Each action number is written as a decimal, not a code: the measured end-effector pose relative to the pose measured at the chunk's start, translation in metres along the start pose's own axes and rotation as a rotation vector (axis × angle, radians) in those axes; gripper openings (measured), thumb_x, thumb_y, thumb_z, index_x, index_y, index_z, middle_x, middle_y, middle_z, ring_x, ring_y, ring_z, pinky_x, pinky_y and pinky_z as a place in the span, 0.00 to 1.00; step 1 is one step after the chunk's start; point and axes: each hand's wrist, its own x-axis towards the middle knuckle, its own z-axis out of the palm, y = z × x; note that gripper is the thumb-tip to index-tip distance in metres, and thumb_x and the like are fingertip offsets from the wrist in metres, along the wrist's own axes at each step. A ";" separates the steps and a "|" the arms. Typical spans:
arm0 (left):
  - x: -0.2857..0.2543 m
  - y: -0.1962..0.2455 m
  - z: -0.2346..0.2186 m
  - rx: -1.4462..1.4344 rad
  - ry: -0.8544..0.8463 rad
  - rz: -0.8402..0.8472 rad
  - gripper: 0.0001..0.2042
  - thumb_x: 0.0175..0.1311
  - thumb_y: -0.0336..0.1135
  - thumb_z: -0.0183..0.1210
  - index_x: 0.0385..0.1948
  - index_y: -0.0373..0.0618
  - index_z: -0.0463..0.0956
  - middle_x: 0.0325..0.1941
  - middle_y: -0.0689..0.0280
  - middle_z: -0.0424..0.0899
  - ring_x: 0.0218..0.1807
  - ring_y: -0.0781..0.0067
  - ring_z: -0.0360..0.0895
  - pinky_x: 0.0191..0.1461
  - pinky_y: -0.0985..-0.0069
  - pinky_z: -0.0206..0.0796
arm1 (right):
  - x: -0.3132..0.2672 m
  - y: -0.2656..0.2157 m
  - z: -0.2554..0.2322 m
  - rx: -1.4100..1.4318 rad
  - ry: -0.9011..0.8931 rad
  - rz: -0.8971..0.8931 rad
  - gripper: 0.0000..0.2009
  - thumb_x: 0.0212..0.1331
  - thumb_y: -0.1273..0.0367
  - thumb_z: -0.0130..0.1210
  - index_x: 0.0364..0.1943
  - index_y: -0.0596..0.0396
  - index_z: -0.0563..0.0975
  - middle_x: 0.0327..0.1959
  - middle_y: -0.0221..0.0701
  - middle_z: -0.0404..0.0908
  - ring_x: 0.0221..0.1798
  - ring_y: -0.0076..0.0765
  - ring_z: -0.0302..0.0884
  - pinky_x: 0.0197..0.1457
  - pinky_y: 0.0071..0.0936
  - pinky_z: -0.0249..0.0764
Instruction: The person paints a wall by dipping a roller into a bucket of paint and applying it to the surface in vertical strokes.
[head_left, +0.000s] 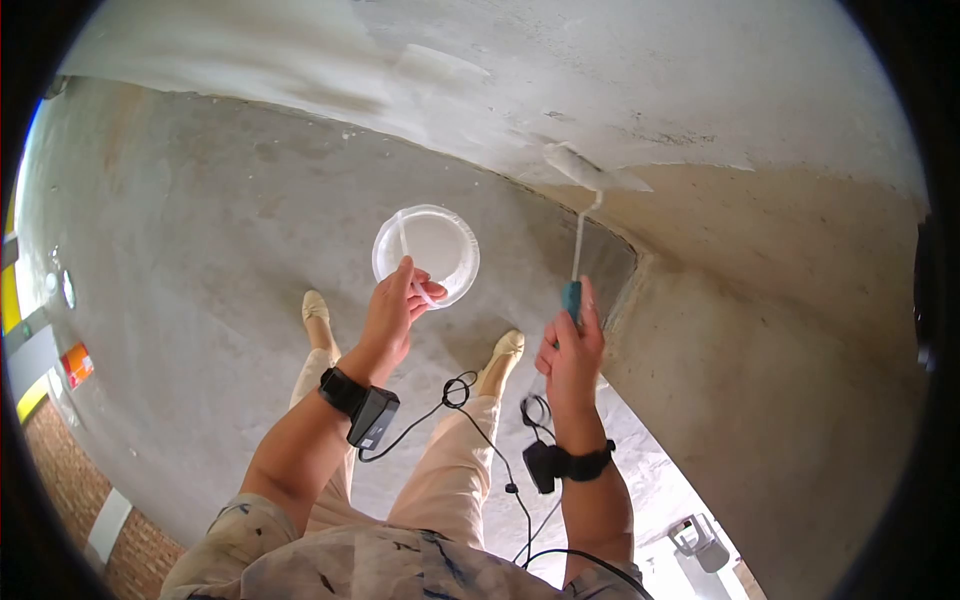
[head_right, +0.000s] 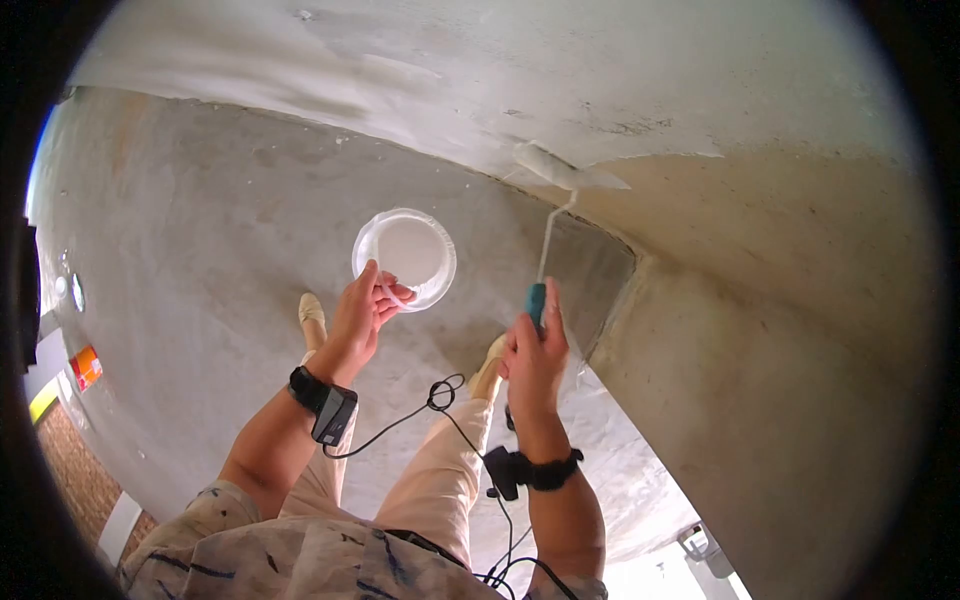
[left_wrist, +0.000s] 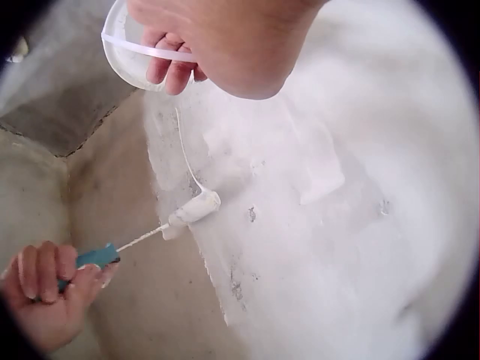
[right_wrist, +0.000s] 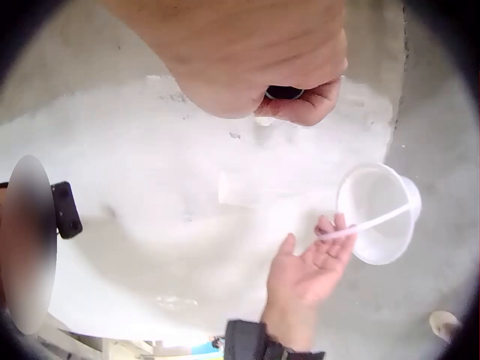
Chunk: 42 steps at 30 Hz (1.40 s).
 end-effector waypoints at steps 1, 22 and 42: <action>0.000 0.000 -0.002 -0.023 0.015 -0.004 0.21 0.67 0.54 0.40 0.34 0.42 0.70 0.33 0.62 0.79 0.43 0.69 0.77 0.52 0.72 0.63 | 0.010 0.005 0.005 0.056 -0.008 0.046 0.27 0.59 0.72 0.44 0.65 0.43 0.56 0.16 0.21 0.57 0.13 0.13 0.49 0.13 0.13 0.46; 0.022 -0.021 -0.004 -0.024 0.143 -0.073 0.20 0.68 0.53 0.39 0.34 0.43 0.70 0.32 0.64 0.79 0.42 0.72 0.76 0.52 0.73 0.62 | 0.148 0.020 -0.057 0.011 -0.036 0.134 0.27 0.57 0.71 0.48 0.64 0.44 0.59 0.18 0.22 0.62 0.12 0.15 0.51 0.13 0.13 0.49; 0.029 -0.032 -0.013 -0.075 0.107 -0.049 0.18 0.71 0.48 0.36 0.33 0.44 0.69 0.34 0.64 0.78 0.46 0.70 0.76 0.56 0.71 0.62 | 0.304 0.134 -0.043 -0.086 0.013 0.240 0.28 0.57 0.72 0.48 0.64 0.44 0.59 0.17 0.23 0.61 0.13 0.17 0.54 0.13 0.17 0.52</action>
